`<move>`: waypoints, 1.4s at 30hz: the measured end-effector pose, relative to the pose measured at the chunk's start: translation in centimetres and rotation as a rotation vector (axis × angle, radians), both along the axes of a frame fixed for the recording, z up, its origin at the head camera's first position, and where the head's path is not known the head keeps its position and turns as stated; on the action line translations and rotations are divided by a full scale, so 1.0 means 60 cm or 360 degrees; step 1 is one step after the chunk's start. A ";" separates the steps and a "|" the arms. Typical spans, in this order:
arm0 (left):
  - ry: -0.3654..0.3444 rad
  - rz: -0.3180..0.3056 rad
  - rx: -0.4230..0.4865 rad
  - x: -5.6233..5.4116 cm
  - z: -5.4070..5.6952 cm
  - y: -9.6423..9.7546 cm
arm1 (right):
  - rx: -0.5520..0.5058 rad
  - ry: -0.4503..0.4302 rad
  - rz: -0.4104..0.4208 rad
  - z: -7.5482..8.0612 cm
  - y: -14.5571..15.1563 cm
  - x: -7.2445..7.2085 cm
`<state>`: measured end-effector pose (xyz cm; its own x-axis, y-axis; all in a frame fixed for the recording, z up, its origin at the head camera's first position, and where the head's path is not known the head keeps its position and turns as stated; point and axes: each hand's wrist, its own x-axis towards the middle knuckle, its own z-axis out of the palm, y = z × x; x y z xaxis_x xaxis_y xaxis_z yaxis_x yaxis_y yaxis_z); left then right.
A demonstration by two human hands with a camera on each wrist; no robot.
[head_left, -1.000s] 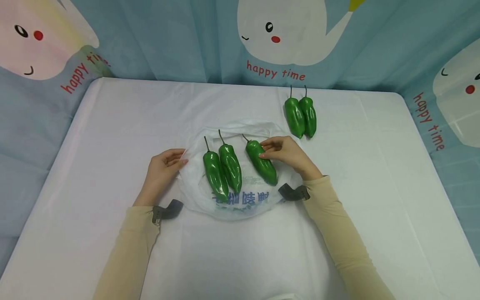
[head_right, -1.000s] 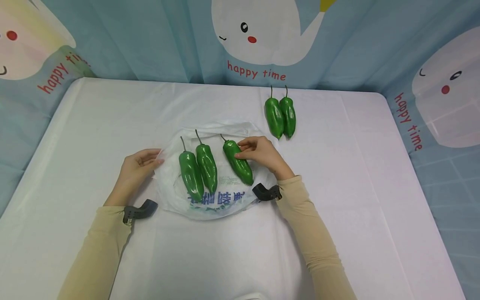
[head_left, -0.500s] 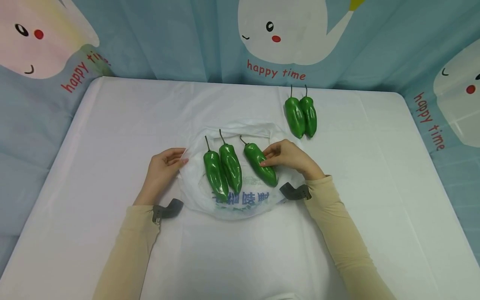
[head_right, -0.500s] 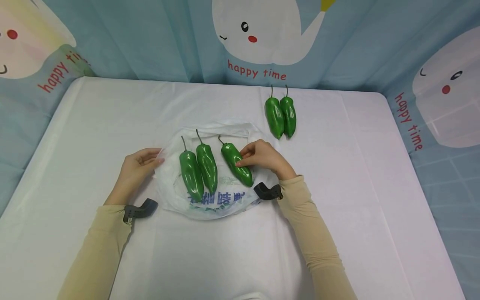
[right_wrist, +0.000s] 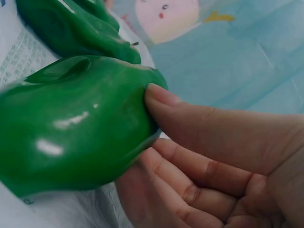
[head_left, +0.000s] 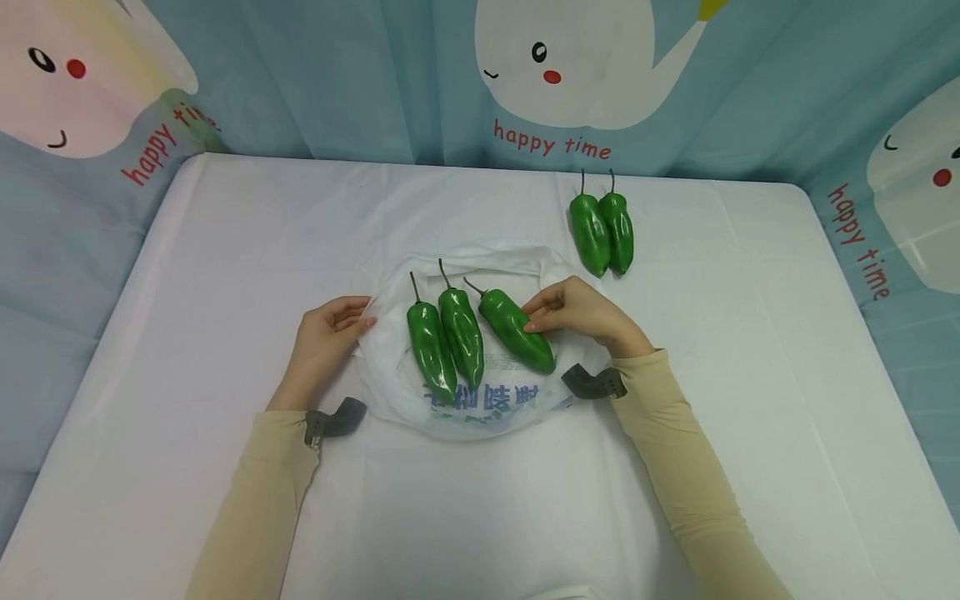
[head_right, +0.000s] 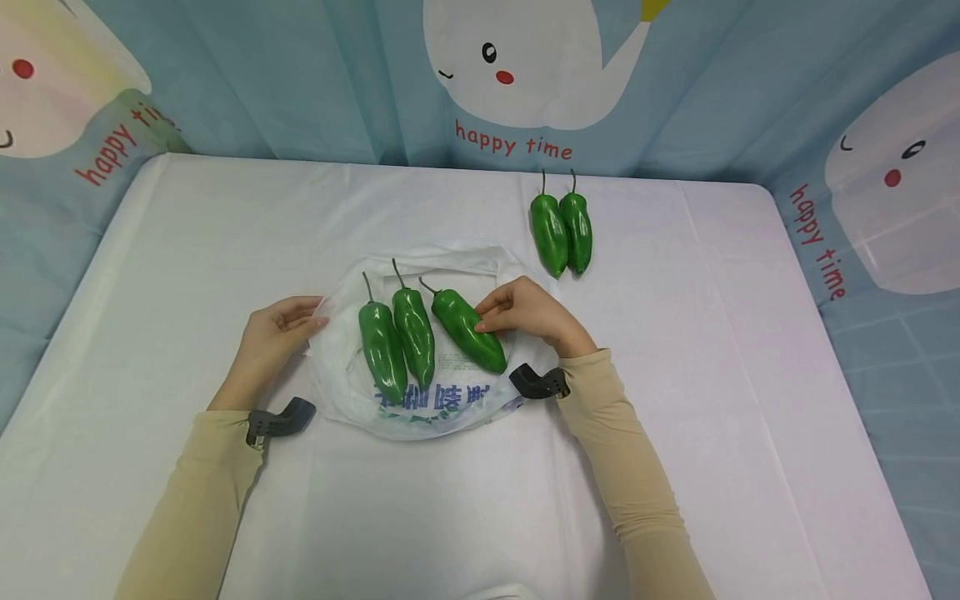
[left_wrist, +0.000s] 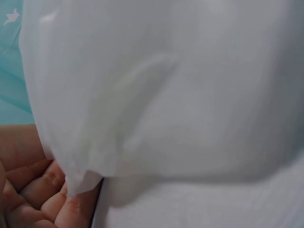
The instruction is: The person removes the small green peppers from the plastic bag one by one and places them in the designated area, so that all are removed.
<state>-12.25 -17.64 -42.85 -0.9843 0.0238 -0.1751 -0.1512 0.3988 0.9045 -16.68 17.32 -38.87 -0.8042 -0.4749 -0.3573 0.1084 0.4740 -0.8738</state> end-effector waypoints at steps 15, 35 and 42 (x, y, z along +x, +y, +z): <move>-0.0012 -0.0003 0.0007 0.000 0.000 0.000 | -0.0149 0.0050 -0.0212 0.007 0.018 -0.005; 0.0026 -0.0006 0.0008 -0.001 -0.002 0.001 | -0.0289 0.0073 -0.0499 0.007 0.050 -0.016; 0.0010 -0.0001 -0.0008 -0.001 0.001 0.002 | -0.0344 0.0082 -0.0614 0.011 0.063 -0.019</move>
<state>-12.30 -17.53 -42.79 -0.9853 0.0238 -0.1690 -0.1452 0.4034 0.9034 -17.80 21.10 -38.20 -0.9514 -0.1961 -0.2375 0.1950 0.2131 -0.9574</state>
